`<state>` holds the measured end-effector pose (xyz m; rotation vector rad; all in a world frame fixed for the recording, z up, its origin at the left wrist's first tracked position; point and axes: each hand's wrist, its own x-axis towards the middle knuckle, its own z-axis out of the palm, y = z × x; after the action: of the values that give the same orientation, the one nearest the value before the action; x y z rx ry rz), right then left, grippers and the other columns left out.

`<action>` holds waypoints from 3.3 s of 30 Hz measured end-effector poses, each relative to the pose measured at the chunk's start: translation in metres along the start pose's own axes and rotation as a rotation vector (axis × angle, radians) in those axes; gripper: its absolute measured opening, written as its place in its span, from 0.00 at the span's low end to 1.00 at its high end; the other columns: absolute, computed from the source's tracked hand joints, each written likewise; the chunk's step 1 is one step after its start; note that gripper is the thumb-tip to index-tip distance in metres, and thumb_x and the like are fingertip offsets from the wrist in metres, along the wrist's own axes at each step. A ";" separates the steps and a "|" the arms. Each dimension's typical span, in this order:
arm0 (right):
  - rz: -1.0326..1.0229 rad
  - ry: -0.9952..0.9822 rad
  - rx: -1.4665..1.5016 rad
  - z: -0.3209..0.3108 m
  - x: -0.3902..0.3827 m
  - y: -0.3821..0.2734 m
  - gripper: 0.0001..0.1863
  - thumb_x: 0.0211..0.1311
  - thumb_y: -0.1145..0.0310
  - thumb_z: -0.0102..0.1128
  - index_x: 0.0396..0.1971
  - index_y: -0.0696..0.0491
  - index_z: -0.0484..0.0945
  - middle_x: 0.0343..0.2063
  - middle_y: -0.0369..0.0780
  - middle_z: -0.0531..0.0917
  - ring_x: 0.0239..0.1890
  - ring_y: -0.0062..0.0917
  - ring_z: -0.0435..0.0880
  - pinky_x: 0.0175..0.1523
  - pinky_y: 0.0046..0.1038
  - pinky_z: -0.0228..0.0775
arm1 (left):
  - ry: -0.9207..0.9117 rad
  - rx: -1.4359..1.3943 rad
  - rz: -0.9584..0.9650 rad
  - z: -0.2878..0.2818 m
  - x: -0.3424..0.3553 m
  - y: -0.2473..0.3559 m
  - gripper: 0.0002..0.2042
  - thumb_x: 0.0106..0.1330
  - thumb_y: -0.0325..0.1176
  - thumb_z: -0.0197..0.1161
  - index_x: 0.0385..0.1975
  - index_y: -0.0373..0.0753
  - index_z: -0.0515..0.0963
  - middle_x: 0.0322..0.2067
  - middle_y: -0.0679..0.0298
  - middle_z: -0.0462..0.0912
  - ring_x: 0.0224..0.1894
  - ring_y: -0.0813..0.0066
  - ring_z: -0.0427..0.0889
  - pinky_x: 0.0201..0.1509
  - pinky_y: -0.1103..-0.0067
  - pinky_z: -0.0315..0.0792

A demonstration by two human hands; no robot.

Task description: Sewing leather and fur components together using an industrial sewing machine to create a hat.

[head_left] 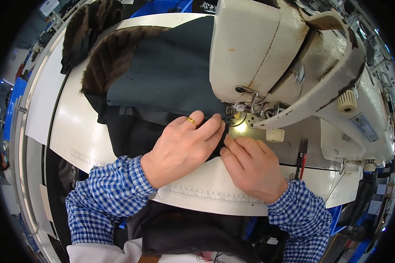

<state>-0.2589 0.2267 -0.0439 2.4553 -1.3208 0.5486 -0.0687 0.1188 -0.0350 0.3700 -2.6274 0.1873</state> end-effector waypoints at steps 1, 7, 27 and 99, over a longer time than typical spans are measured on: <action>0.009 -0.001 -0.004 0.001 -0.001 0.000 0.15 0.53 0.67 0.62 0.40 0.58 0.80 0.46 0.47 0.86 0.46 0.31 0.83 0.44 0.27 0.76 | -0.006 -0.001 0.000 0.001 0.000 0.000 0.19 0.53 0.30 0.65 0.45 0.28 0.82 0.46 0.61 0.79 0.37 0.70 0.75 0.36 0.79 0.75; 0.049 0.021 0.012 0.005 -0.004 0.007 0.14 0.53 0.68 0.63 0.40 0.57 0.80 0.47 0.46 0.86 0.46 0.31 0.84 0.43 0.29 0.77 | -0.144 0.002 -0.066 0.001 0.006 0.005 0.21 0.56 0.29 0.64 0.52 0.34 0.83 0.54 0.59 0.82 0.50 0.64 0.82 0.52 0.73 0.79; 0.213 -0.087 0.573 0.009 0.035 -0.004 0.15 0.54 0.62 0.71 0.40 0.51 0.84 0.42 0.38 0.82 0.49 0.36 0.81 0.46 0.38 0.76 | -0.453 -0.815 -0.476 -0.042 0.042 -0.040 0.13 0.65 0.21 0.65 0.50 0.32 0.83 0.40 0.52 0.89 0.44 0.69 0.87 0.53 0.75 0.78; -0.166 0.097 0.399 -0.001 -0.014 -0.043 0.11 0.52 0.67 0.64 0.34 0.56 0.84 0.38 0.37 0.81 0.43 0.28 0.80 0.59 0.39 0.79 | -0.090 -0.221 0.247 -0.018 -0.024 -0.018 0.19 0.51 0.32 0.67 0.45 0.38 0.86 0.50 0.61 0.85 0.53 0.64 0.82 0.51 0.70 0.80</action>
<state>-0.2299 0.2607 -0.0532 2.7751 -1.0370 0.9528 -0.0353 0.1100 -0.0290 -0.0222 -2.7420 -0.0420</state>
